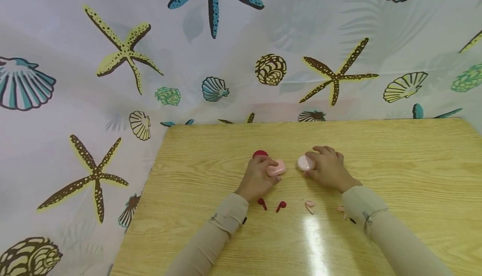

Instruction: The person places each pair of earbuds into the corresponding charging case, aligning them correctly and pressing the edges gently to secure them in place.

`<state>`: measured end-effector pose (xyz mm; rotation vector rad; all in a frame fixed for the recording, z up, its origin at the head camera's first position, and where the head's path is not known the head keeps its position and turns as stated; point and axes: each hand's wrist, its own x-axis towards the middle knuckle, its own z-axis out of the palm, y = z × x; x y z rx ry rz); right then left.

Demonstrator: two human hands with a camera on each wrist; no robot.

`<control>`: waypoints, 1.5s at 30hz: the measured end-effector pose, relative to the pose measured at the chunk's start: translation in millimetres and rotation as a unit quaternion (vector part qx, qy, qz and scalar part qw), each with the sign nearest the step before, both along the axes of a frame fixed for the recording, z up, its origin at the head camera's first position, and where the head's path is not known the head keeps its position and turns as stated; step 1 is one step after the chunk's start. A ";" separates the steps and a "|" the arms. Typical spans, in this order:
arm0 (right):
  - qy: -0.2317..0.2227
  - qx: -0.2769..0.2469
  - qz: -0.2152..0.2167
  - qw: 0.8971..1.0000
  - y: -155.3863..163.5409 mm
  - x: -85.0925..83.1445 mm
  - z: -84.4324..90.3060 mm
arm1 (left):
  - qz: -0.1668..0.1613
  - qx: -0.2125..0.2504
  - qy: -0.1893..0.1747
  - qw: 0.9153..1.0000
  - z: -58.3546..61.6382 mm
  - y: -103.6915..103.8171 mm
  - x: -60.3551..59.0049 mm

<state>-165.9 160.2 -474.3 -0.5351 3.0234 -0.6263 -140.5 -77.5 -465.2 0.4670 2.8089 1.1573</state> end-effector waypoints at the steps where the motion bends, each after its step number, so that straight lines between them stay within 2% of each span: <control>1: 0.000 0.001 0.000 1.000 0.4 -0.2 -0.4 | 0.001 -0.005 -0.002 1.000 0.1 0.6 0.2; 26: -0.010 0.017 0.000 1.000 3.1 -2.7 -6.2 | -0.008 0.006 -0.007 1.000 -5.2 3.2 -1.0; 45: -0.016 0.012 -0.006 1.000 2.3 -5.3 -11.3 | -0.011 0.000 -0.007 1.000 -2.9 2.9 -2.3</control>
